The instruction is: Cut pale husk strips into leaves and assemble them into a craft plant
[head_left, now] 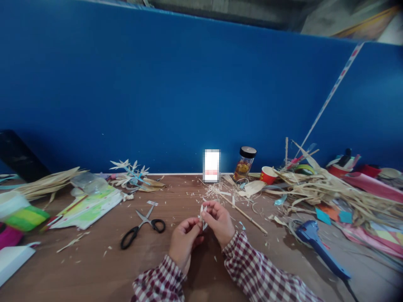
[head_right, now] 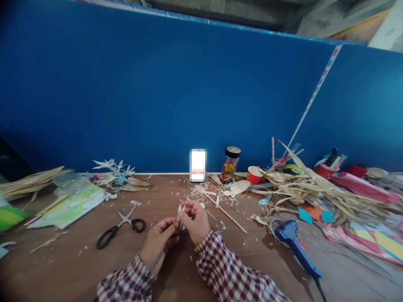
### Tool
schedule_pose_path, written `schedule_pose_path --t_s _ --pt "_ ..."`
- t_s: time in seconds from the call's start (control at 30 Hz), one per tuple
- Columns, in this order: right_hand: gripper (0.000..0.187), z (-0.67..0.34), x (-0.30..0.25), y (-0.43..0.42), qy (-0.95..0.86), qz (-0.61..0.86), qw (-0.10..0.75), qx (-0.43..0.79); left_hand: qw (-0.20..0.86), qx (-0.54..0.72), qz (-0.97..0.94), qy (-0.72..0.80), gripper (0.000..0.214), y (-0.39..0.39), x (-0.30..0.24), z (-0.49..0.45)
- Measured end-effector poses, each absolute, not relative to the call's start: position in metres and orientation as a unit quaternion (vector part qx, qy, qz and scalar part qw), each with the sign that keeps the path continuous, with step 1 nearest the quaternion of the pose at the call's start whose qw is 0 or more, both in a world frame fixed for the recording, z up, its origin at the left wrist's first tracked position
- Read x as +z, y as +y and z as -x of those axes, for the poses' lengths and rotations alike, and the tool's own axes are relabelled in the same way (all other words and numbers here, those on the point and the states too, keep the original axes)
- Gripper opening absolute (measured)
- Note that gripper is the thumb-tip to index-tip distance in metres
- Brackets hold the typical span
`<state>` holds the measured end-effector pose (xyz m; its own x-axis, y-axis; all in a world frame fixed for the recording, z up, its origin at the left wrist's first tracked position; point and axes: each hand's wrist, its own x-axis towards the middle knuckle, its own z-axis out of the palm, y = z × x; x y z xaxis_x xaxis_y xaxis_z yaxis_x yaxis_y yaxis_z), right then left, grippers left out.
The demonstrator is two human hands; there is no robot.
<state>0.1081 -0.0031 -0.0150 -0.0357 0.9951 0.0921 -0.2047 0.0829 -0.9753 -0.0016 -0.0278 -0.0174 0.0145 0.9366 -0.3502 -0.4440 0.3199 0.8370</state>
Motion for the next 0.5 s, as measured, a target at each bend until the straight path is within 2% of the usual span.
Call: schedule_pose_path --t_s 0.5 --pt "0.027 -0.1082 -0.0105 -0.0041 -0.463 0.402 0.56 0.557 0.676 0.531 -0.223 0.46 0.02 -0.026 -0.0158 0.0031"
